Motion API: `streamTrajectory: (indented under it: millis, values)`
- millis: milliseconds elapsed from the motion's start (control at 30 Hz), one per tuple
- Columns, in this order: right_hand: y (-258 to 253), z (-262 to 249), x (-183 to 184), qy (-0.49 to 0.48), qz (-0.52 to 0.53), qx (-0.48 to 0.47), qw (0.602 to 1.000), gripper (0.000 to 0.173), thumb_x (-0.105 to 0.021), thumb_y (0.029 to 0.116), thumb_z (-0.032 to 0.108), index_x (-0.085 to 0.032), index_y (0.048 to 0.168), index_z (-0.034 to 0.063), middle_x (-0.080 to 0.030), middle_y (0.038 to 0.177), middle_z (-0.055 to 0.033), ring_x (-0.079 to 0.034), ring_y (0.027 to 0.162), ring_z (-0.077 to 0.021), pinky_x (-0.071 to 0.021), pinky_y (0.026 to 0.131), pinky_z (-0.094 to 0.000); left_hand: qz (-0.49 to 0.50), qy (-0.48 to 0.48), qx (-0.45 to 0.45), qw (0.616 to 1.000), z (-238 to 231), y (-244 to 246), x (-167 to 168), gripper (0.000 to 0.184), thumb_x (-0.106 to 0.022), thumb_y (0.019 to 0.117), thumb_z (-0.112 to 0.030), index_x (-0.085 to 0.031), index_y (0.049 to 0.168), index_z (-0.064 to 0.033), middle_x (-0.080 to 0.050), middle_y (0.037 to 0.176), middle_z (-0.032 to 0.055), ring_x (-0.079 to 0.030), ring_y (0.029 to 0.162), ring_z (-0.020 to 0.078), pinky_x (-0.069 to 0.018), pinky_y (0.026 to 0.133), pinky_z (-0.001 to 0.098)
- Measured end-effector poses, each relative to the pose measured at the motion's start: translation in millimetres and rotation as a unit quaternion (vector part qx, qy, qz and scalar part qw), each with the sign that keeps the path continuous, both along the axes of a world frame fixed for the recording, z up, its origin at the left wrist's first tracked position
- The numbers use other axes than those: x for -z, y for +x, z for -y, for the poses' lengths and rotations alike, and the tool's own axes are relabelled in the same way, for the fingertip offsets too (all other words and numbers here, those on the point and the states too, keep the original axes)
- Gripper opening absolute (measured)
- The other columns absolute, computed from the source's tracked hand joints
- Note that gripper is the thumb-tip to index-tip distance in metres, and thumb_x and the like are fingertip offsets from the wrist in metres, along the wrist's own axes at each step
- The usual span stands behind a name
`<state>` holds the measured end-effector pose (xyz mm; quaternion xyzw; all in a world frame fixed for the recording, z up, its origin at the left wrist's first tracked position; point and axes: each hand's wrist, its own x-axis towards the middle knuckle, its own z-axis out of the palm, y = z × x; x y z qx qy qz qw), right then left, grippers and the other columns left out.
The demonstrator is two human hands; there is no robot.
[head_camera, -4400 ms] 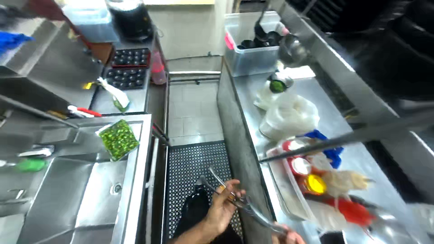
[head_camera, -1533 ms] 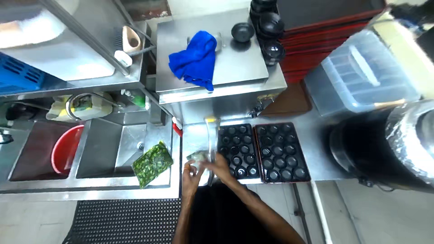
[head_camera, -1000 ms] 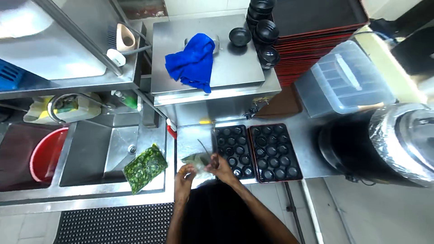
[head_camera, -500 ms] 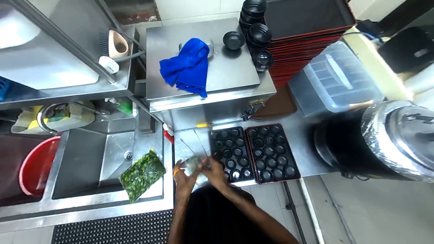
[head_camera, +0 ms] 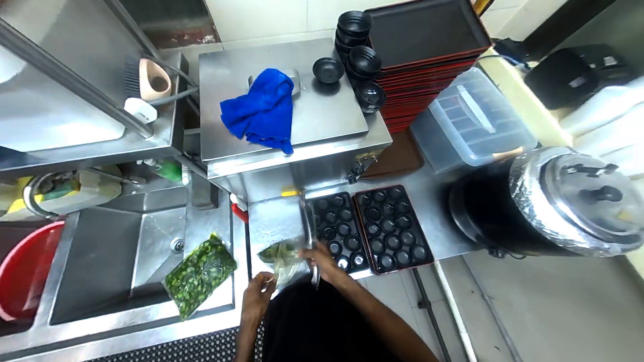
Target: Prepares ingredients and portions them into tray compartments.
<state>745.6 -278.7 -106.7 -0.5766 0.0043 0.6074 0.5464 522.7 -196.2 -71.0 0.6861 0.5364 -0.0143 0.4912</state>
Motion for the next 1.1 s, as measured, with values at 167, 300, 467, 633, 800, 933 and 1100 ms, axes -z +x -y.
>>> streamTrajectory:
  millis: [167, 300, 467, 633, 800, 933, 1100]
  values:
    - [9.5, 3.9, -11.5, -0.013, 0.181, -0.109, 0.977, 0.064, -0.083, 0.0858, 0.017, -0.05, 0.139, 0.0074, -0.07, 0.096, -0.0101, -0.059, 0.064, -0.0147, -0.0491, 0.055, -0.0314, 0.044, 0.004, -0.01, 0.999, 0.3, 2.8, 13.8, 0.055, -0.072, 0.0893, -0.003, -0.052, 0.14, 0.0016, -0.063, 0.13, 0.0209, -0.068, 0.111, 0.031, -0.0559, 0.096, 0.0483]
    - [39.4, 36.0, -28.3, -0.049, 0.383, -0.084, 0.919, 0.052, -0.078, 0.0914, 0.029, -0.062, 0.137, 0.01, -0.069, 0.119, -0.0118, -0.071, 0.091, -0.022, -0.0627, 0.077, -0.0424, 0.058, -0.049, -0.027, 0.997, -4.1, 11.8, 4.7, 0.066, -0.07, 0.0801, 0.008, -0.05, 0.143, 0.0015, -0.054, 0.145, 0.0216, -0.062, 0.122, 0.0326, -0.0546, 0.1, 0.0487]
    - [102.4, 99.8, -17.6, -0.205, 0.488, 0.008, 0.849, 0.048, -0.061, 0.1008, 0.026, -0.054, 0.145, 0.0078, -0.072, 0.111, -0.0149, -0.071, 0.094, -0.0296, -0.059, 0.082, -0.0524, 0.011, -0.034, -0.023, 0.999, -4.2, 33.8, 6.9, 0.07, -0.076, 0.0785, 0.004, -0.049, 0.144, 0.0012, -0.058, 0.136, 0.0231, -0.062, 0.119, 0.0346, -0.0528, 0.099, 0.0509]
    - [159.3, 129.6, -2.9, -0.374, 0.51, 0.01, 0.775, 0.067, -0.065, 0.0991, 0.045, -0.041, 0.152, 0.0114, -0.074, 0.101, -0.0163, -0.073, 0.092, -0.038, -0.0569, 0.082, -0.0604, -0.006, 0.002, -0.015, 1.0, -9.7, 52.4, 6.8, 0.066, -0.08, 0.082, -0.005, -0.052, 0.141, 0.0023, -0.061, 0.129, 0.0244, -0.064, 0.109, 0.0358, -0.0535, 0.094, 0.0517]
    - [177.3, 127.1, 13.5, -0.397, 0.523, -0.026, 0.754, 0.05, -0.055, 0.1035, 0.046, -0.055, 0.141, 0.0119, -0.074, 0.108, -0.0156, -0.072, 0.1, -0.0366, -0.0568, 0.085, -0.0581, 0.001, 0.038, -0.039, 0.999, -11.2, 52.3, 12.9, 0.058, -0.081, 0.0876, -0.021, -0.057, 0.137, -0.0028, -0.064, 0.123, 0.0206, -0.067, 0.094, 0.0309, -0.0561, 0.084, 0.0501]
    - [180.5, 118.9, 23.2, -0.404, 0.528, -0.017, 0.746, 0.051, -0.057, 0.1032, 0.046, -0.06, 0.137, 0.007, -0.063, 0.132, -0.0202, -0.066, 0.116, -0.0382, -0.0546, 0.094, -0.0567, 0.019, 0.036, -0.041, 0.998, -8.3, 46.6, 17.4, 0.057, -0.08, 0.0893, -0.022, -0.057, 0.137, -0.0022, -0.065, 0.121, 0.0205, -0.067, 0.096, 0.0303, -0.0556, 0.084, 0.0487]
    - [183.4, 118.4, 34.2, -0.415, 0.545, -0.022, 0.728, 0.05, -0.061, 0.1006, 0.044, -0.065, 0.133, 0.0069, -0.056, 0.141, -0.0226, -0.063, 0.122, -0.0378, -0.0552, 0.097, -0.0534, 0.072, 0.026, -0.054, 0.996, -6.8, 33.5, 17.8, 0.043, -0.071, 0.0965, -0.024, -0.06, 0.132, -0.0005, -0.066, 0.114, 0.0186, -0.066, 0.095, 0.0274, -0.0551, 0.084, 0.0464]
